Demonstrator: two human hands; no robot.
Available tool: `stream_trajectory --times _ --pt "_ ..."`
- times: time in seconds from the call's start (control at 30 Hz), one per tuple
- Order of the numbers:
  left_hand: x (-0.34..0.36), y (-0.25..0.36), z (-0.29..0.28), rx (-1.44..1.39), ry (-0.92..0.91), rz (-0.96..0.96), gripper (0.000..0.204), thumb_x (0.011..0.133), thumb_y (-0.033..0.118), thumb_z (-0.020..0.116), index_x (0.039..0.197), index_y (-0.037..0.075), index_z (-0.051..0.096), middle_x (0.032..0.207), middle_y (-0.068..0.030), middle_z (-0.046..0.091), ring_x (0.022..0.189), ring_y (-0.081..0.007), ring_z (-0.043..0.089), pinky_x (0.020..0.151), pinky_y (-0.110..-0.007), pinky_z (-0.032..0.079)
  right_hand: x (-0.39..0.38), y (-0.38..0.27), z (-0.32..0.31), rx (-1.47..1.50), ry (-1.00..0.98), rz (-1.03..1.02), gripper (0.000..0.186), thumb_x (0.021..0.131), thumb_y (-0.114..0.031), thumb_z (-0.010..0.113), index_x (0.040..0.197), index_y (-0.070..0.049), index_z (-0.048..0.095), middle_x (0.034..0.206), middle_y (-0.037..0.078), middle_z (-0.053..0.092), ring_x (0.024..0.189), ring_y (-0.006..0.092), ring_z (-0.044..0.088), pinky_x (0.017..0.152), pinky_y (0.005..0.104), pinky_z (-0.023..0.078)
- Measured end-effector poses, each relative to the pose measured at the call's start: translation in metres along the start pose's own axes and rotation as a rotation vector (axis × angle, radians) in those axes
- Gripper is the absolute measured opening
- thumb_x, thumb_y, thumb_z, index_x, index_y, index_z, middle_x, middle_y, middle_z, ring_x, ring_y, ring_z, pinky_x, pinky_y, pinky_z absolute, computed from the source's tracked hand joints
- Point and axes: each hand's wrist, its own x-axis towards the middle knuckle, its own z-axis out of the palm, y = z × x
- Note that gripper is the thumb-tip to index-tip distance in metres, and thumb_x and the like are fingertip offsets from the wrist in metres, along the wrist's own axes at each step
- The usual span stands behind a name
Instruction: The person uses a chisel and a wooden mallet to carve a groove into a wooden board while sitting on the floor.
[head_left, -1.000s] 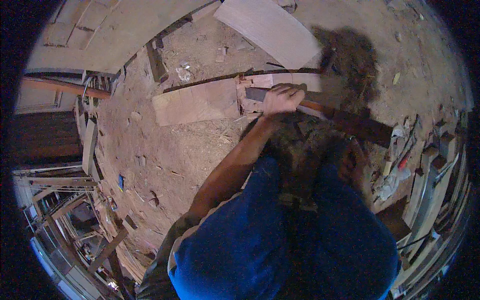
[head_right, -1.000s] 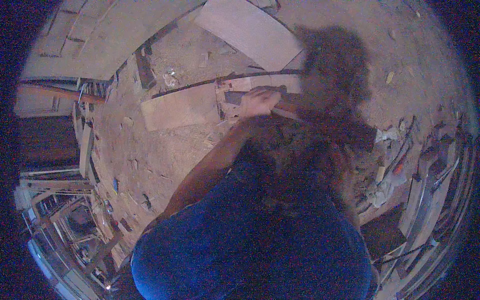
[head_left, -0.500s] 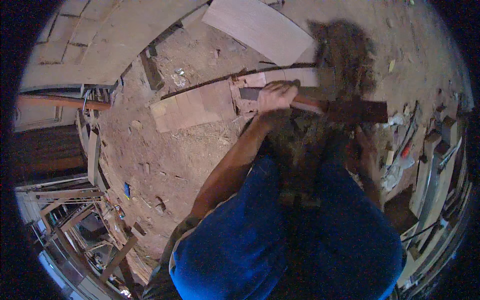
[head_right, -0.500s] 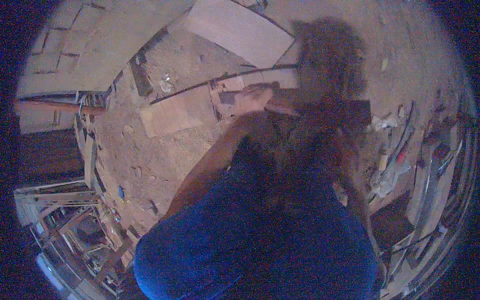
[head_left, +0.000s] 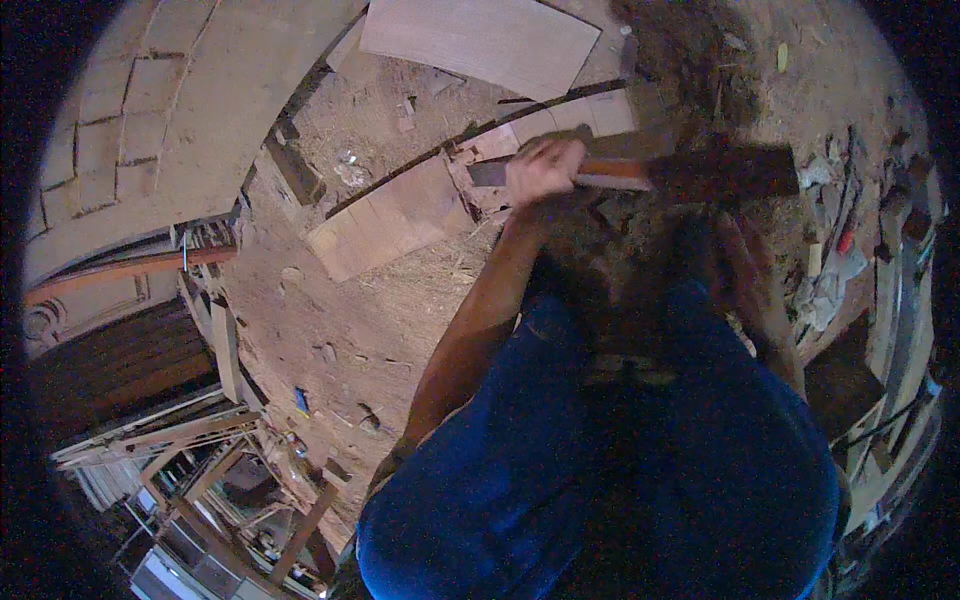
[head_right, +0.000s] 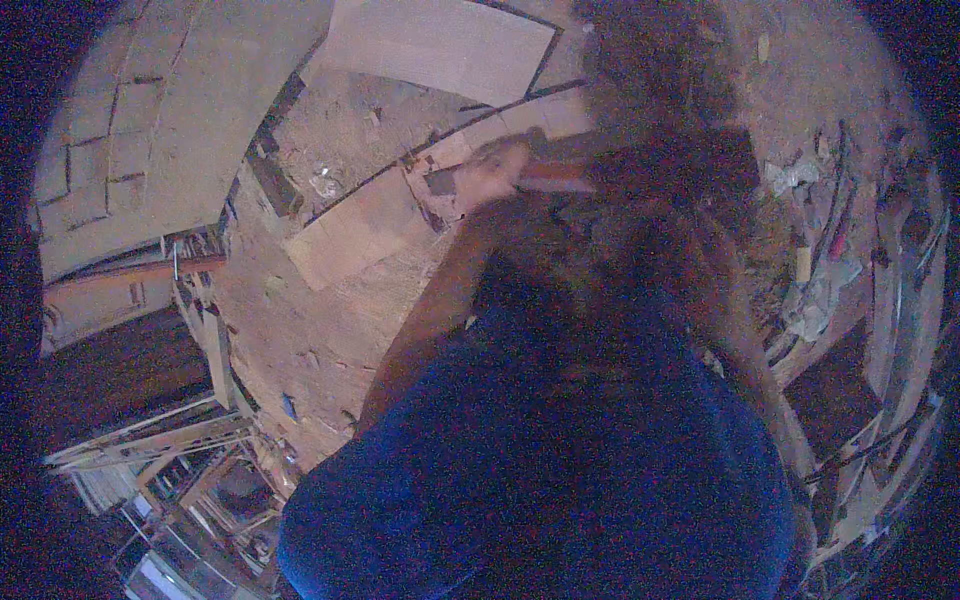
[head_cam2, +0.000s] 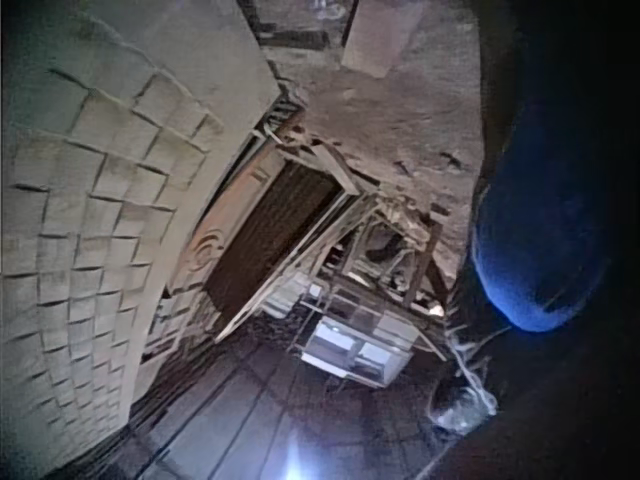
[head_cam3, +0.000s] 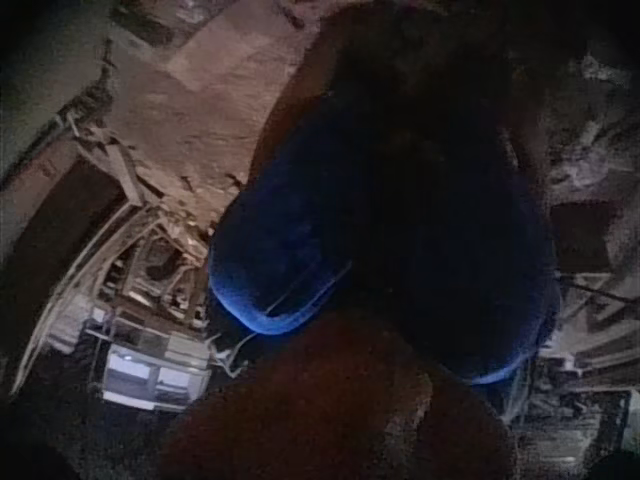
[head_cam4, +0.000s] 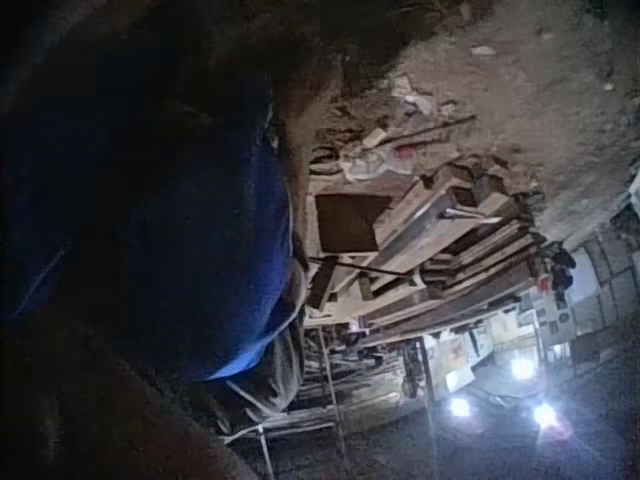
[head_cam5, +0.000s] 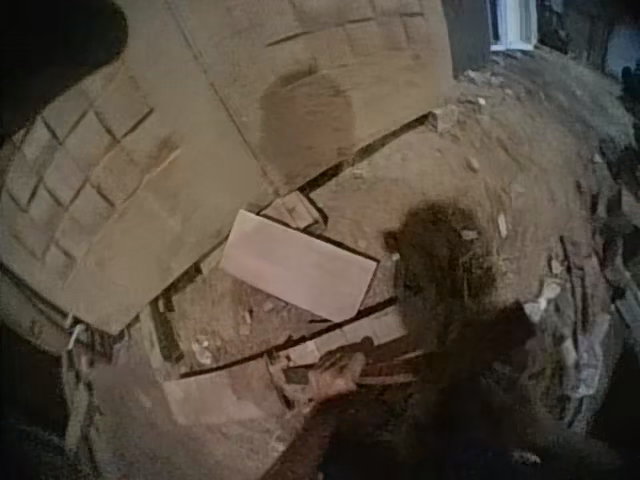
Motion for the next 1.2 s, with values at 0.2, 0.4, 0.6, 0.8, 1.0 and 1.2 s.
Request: stream_trajectory --times 0.2,0.4,0.6,0.8,1.0,1.2 --pt "0.001 0.008 -0.019 -0.121 0.027 -0.112 0.029 0.058 0.028 0.069 0.075 0.009 0.053 0.073 -0.0094 0.062 0.07 -0.0314 0.063 0.061 -0.042 0.051 0.015 -0.002 0.003 0.036 -0.072 0.027 0.033 0.094 -0.04 0.053 0.1 -0.009 0.058 0.07 0.002 0.057 0.051 0.0101 0.048 0.043 0.0252 0.034" --pt "-0.004 0.01 -0.001 -0.034 -0.069 -0.089 0.027 0.06 0.028 0.067 0.074 0.009 0.052 0.072 -0.0098 0.061 0.069 -0.0314 0.063 0.063 -0.042 0.051 0.002 0.006 0.012 -0.005 -0.131 0.086 0.032 0.094 -0.04 0.053 0.099 -0.008 0.058 0.071 0.003 0.058 0.052 0.0113 0.049 0.044 0.0263 0.036" --pt "-0.002 0.007 -0.02 -0.063 0.061 -0.113 0.023 0.063 0.025 0.065 0.074 0.009 0.054 0.07 -0.0093 0.061 0.069 -0.0309 0.063 0.064 -0.041 0.052 0.005 0.024 0.016 0.019 -0.248 0.157 0.032 0.095 -0.039 0.053 0.099 -0.008 0.058 0.071 0.003 0.058 0.054 0.0126 0.051 0.045 0.0274 0.038" --pt "-0.001 0.001 -0.019 0.05 -0.018 -0.022 0.024 0.059 0.02 0.068 0.075 0.008 0.054 0.073 -0.0087 0.062 0.071 -0.0311 0.064 0.066 -0.041 0.052 0.001 0.02 0.015 -0.039 -0.323 0.193 0.032 0.095 -0.039 0.053 0.098 -0.008 0.059 0.071 0.004 0.058 0.055 0.0138 0.052 0.047 0.0285 0.04" --pt "-0.001 0.009 -0.015 -0.045 -0.05 -0.042 0.029 0.056 0.024 0.07 0.073 0.008 0.053 0.072 -0.0097 0.061 0.072 -0.0312 0.064 0.066 -0.042 0.052 0.016 0.011 0.0 0.039 -0.52 0.351 0.032 0.095 -0.039 0.053 0.098 -0.008 0.059 0.072 0.004 0.059 0.057 0.0151 0.053 0.048 0.0296 0.042" --pt "-0.006 0.001 -0.016 0.021 -0.077 -0.079 0.033 0.056 0.03 0.07 0.073 0.008 0.052 0.072 -0.0111 0.061 0.071 -0.0328 0.063 0.064 -0.043 0.051 0.005 0.015 0.002 -0.022 -0.376 0.232 0.031 0.096 -0.038 0.053 0.097 -0.008 0.059 0.072 0.004 0.059 0.058 0.0163 0.055 0.05 0.0307 0.044"
